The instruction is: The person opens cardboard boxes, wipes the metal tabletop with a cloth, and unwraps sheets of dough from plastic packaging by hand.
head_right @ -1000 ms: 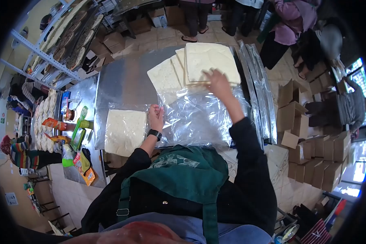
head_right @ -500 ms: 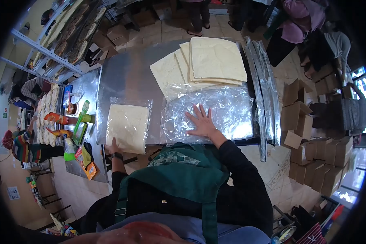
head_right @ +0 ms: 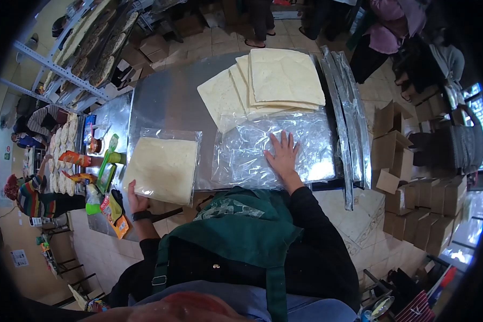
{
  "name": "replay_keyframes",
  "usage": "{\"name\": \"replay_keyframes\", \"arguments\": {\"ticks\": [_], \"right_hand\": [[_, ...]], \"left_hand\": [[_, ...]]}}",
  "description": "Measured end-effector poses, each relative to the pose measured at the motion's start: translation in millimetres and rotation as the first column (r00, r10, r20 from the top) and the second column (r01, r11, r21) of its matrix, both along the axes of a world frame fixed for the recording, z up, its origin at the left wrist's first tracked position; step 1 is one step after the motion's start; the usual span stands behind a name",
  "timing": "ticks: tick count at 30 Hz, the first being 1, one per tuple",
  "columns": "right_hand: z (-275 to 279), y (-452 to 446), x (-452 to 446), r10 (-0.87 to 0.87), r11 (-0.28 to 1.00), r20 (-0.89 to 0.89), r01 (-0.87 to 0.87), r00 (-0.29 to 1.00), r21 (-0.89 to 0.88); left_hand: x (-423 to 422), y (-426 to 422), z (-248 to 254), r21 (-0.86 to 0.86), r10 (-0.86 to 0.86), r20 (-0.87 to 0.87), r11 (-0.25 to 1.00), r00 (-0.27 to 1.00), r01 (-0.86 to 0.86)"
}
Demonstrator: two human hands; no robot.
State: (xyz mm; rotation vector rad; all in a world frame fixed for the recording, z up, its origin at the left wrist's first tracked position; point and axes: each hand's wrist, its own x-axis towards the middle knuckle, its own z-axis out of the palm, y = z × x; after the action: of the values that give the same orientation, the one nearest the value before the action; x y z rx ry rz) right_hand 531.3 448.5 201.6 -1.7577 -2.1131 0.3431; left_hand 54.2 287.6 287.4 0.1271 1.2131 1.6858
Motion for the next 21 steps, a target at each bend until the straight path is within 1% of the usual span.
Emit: {"name": "replay_keyframes", "arguments": {"ticks": [1,2,3,4,5,6,8,9,10,11,12,14,15,17,19,20,21], "right_hand": [[-1,3,2,-0.009,1.0,-0.069,0.007,0.998,-0.03],[6,6,5,-0.045,0.997,-0.079,0.039,0.996,-0.07],[8,11,9,-0.083,0.994,-0.289,0.059,0.954,-0.092],[10,16,14,-0.123,0.99,-0.484,0.073,0.866,-0.12],[10,20,18,-0.161,0.985,-0.655,0.082,0.738,-0.15],[31,19,17,-0.228,0.972,-0.632,0.136,0.741,-0.191],[31,21,17,-0.183,0.982,-0.68,0.107,0.71,-0.153],[31,22,16,-0.16,0.987,-0.703,0.093,0.693,-0.132],[47,20,12,-0.072,0.996,-0.652,0.022,0.755,-0.085],[63,15,5,-0.009,0.998,-0.674,0.05,0.739,0.042],[104,5,-14,0.058,0.982,-0.686,0.081,0.725,0.169],[136,0,-33,0.201,0.928,-0.673,0.082,0.712,0.364],[141,0,-36,0.269,0.9,-0.652,0.054,0.709,0.431],[146,1,-29,0.365,0.863,-0.52,-0.071,0.772,0.501],[154,3,-17,0.436,0.84,-0.288,-0.271,0.852,0.47],[160,0,-15,0.43,0.831,-0.308,-0.238,0.849,0.504],[161,-1,-14,0.436,0.856,-0.408,-0.23,0.802,0.463]], "left_hand": [[6,3,19,0.03,0.007,-0.04,1.0,0.999,-0.006],[8,5,36,0.099,-0.014,0.028,0.995,0.999,0.011],[8,7,47,0.197,-0.055,0.079,0.98,0.995,0.039],[6,9,57,0.293,-0.1,0.125,0.954,0.987,0.06],[4,12,68,0.387,-0.151,0.166,0.919,0.975,0.076],[14,18,84,0.427,-0.129,0.137,0.902,0.982,0.059],[48,36,116,0.508,-0.079,0.08,0.861,0.994,0.028],[59,44,124,0.519,-0.095,0.079,0.854,0.992,0.04],[70,53,131,0.53,-0.114,0.077,0.846,0.99,0.056],[77,61,134,0.541,-0.135,0.075,0.838,0.988,0.073],[80,69,128,0.553,-0.205,0.05,0.82,0.978,0.143],[100,85,124,0.515,-0.301,0.025,0.821,0.953,0.245],[110,92,122,0.492,-0.351,0.015,0.818,0.936,0.299],[120,105,109,0.47,-0.41,0.084,0.82,0.908,0.327],[123,113,99,0.431,-0.44,0.13,0.832,0.889,0.349],[123,116,95,0.404,-0.44,0.142,0.843,0.887,0.354],[126,117,98,0.375,-0.438,0.154,0.855,0.886,0.358]]}}
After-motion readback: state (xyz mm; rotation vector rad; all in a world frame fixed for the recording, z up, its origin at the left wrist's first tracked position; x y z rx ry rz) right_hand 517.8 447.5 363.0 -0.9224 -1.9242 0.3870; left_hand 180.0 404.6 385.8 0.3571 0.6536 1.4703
